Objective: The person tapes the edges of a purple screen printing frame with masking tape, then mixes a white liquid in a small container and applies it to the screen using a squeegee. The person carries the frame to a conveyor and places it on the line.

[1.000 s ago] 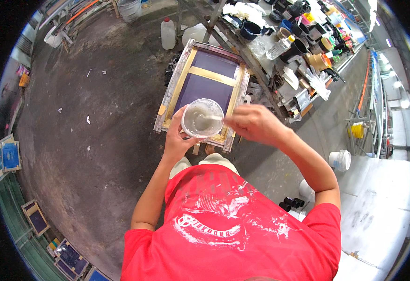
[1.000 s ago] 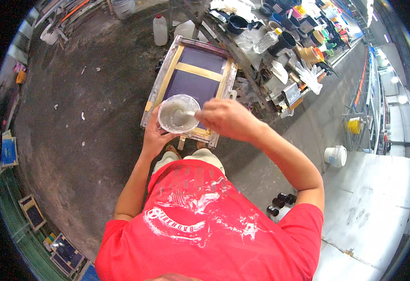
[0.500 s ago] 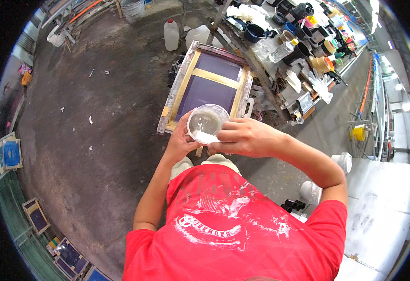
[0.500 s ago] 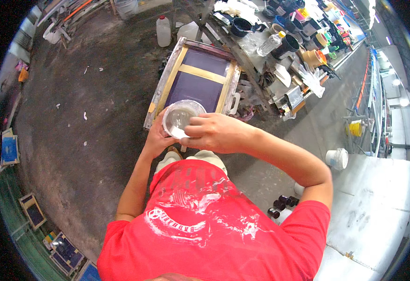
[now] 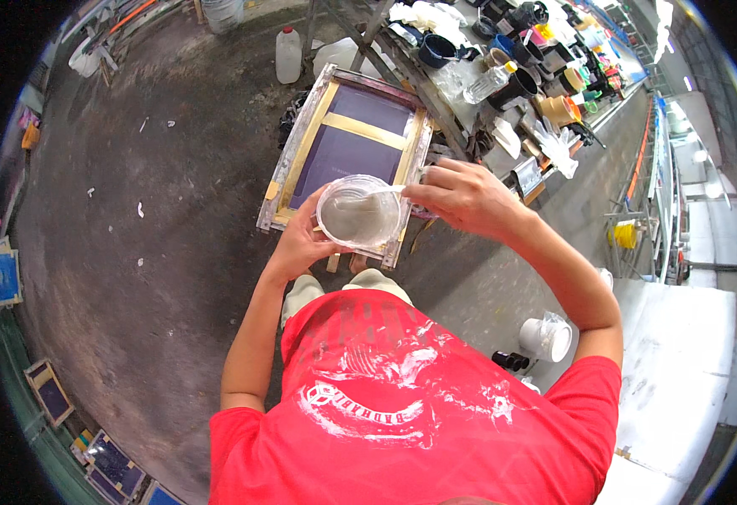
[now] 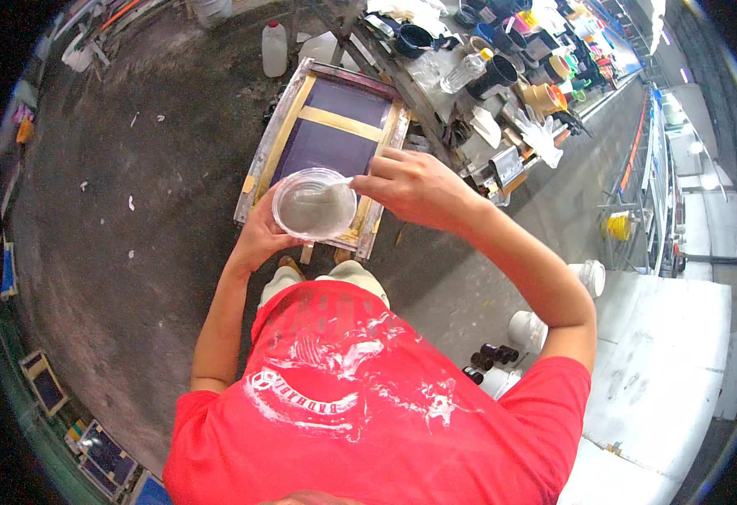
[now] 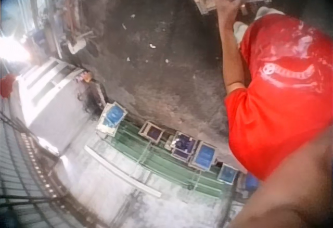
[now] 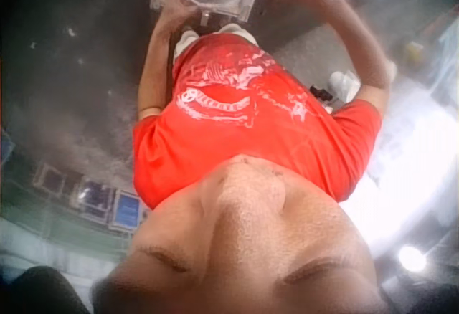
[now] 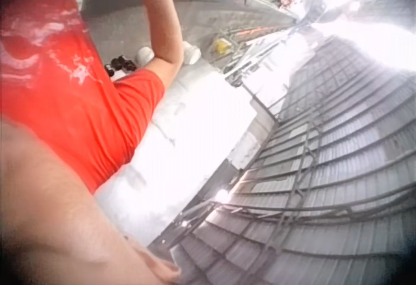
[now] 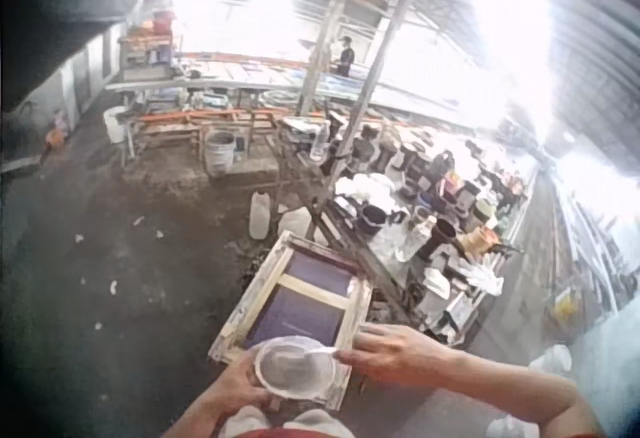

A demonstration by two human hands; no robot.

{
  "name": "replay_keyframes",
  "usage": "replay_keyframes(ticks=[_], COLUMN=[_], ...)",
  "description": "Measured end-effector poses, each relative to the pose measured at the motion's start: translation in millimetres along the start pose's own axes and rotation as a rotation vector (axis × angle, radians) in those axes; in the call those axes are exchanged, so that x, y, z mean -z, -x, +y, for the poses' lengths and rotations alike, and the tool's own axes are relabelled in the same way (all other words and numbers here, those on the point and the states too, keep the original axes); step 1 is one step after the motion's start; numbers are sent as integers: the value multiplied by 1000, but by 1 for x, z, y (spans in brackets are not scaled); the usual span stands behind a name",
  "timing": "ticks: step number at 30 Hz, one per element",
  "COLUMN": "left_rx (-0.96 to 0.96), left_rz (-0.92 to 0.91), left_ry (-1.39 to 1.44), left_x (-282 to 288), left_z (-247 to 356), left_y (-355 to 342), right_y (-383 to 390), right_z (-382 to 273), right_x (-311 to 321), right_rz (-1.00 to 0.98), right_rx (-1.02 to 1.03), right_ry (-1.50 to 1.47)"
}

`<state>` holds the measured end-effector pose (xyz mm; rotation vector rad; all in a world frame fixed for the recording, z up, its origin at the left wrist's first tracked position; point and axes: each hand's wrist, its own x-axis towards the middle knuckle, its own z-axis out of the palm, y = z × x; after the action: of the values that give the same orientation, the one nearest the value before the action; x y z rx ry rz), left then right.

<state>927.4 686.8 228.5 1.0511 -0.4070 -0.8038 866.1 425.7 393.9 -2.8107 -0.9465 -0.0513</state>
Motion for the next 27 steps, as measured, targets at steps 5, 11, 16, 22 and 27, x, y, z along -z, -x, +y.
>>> replay_keyframes(ticks=[5,11,16,22,27], left_rx=[-163,-171,-172,-68,-89], left_rz=[132,141,98,36,-2], left_ry=[-234,-185,-282,-151,-164], left_x=[-24,-39,-46,-67,-75], left_z=[-21,-43,-52,-52,-70], left_y=[-14,-25,-39,-53,-71], right_y=[16,38,48,66,62], right_z=[-38,-2,-17,21,28], right_x=[-25,-35,-23,-19,-11], right_rz=[134,377,196,202,225], right_rx=[-658,-544,-486,-377,-335], right_ry=[-651,-233,-399,-97,-326])
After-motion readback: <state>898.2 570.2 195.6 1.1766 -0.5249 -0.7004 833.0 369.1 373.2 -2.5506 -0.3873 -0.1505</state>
